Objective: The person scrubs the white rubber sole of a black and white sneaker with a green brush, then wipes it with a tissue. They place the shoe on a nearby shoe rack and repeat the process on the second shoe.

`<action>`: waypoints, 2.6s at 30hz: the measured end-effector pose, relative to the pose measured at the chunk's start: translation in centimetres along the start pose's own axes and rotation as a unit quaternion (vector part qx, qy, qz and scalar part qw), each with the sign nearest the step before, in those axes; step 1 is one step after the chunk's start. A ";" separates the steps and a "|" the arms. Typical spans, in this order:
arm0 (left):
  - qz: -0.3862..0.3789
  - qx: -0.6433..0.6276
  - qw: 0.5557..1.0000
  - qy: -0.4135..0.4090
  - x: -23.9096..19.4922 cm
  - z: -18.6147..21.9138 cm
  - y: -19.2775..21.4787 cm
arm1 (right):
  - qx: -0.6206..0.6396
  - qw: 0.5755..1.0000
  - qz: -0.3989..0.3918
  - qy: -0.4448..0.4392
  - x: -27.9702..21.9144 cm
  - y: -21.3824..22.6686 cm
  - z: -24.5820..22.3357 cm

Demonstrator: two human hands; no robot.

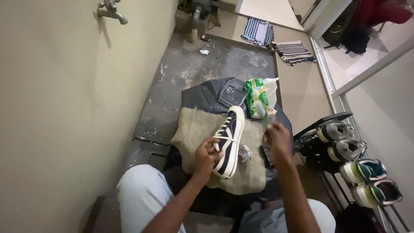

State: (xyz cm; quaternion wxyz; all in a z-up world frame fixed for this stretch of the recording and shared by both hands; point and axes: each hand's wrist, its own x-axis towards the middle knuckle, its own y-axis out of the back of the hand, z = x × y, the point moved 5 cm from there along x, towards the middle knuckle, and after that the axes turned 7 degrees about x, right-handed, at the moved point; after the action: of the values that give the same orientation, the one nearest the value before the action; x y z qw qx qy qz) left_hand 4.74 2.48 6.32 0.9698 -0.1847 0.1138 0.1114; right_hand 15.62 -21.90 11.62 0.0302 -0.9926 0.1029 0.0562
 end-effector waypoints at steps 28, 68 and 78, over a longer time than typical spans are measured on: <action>0.058 0.114 0.983 0.131 0.1 0.8 1.0 | 0.078 0.993 0.013 -0.093 -13.9 -0.8 4.0; -0.256 0.464 0.847 -0.048 -3.0 2.7 -1.2 | -0.624 0.647 -0.032 0.436 -9.3 -6.4 4.3; -0.231 0.460 0.857 -0.014 -2.0 0.7 -0.8 | -0.604 0.693 -0.110 0.378 -18.2 -1.7 11.5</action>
State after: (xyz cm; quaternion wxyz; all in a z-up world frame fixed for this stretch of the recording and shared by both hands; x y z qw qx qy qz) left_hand 3.22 1.66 7.80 0.9435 0.2632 0.0930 -0.1783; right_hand -2.96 -15.77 2.48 -0.6113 -0.7386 -0.0600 -0.2778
